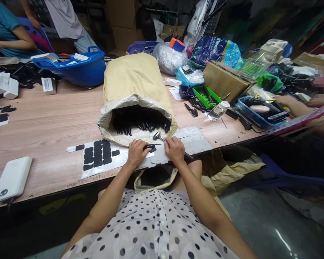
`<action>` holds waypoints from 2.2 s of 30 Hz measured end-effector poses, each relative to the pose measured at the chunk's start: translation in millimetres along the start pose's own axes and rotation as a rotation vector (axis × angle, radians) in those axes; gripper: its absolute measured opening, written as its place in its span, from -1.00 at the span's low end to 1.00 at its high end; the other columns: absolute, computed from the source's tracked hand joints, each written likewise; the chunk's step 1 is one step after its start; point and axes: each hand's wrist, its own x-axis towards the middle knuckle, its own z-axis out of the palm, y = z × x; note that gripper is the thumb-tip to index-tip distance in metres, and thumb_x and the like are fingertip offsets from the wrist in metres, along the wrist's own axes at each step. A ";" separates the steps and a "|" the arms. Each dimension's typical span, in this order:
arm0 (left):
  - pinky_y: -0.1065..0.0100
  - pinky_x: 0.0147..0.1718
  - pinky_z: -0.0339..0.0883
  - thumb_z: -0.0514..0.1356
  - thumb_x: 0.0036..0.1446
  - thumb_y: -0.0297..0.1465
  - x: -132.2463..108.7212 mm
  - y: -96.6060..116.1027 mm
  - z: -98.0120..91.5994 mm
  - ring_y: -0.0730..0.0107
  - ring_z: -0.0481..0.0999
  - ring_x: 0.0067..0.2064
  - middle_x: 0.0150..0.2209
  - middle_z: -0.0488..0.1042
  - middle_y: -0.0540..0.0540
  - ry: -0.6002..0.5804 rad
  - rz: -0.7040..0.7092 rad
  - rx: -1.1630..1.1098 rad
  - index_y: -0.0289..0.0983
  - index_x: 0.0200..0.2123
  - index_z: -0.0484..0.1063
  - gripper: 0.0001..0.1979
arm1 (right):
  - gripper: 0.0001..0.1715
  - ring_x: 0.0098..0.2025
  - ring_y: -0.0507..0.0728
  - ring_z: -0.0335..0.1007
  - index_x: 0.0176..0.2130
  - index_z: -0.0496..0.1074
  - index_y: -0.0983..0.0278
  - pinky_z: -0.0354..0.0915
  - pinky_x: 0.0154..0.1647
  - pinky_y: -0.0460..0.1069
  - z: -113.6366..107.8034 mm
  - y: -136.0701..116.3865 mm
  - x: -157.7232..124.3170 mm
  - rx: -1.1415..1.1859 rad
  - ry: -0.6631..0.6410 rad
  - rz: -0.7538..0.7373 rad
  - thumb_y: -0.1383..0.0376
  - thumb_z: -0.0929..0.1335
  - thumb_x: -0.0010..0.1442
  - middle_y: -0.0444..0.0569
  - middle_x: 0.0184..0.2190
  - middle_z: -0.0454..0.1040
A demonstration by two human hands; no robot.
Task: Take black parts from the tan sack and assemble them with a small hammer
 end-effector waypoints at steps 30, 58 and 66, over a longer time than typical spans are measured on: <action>0.14 -0.02 0.25 0.35 0.05 -0.44 6.7 -1.5 2.4 0.17 0.41 -0.10 -0.28 0.57 -0.02 -0.039 -0.144 -0.155 -0.11 -0.27 0.62 -0.85 | -0.60 -0.21 0.13 0.48 0.02 0.55 0.16 0.39 -0.18 -0.04 -47.5 -36.3 -30.4 0.501 -0.015 0.049 0.24 0.19 0.41 0.00 -0.28 0.53; 0.11 -0.03 0.29 0.34 0.06 -0.39 5.6 -7.2 4.4 0.13 0.42 -0.11 -0.27 0.56 -0.06 -0.044 -0.092 -0.136 -0.16 -0.27 0.59 -0.88 | -0.69 -0.19 0.21 0.22 -0.04 0.53 0.18 0.10 -0.22 0.03 1.5 -5.5 11.8 -0.063 -0.041 0.034 0.31 0.25 0.33 0.06 -0.25 0.45; 0.28 -0.18 0.39 0.20 0.22 -0.32 -44.3 28.6 0.7 0.26 0.53 -0.20 -0.21 0.59 -0.07 -0.245 0.213 -0.438 -0.18 -0.14 0.51 -0.83 | -0.69 -0.18 0.22 0.21 -0.03 0.52 0.18 0.08 -0.19 0.04 1.9 -6.0 12.5 -0.063 -0.044 0.041 0.30 0.26 0.32 0.06 -0.24 0.45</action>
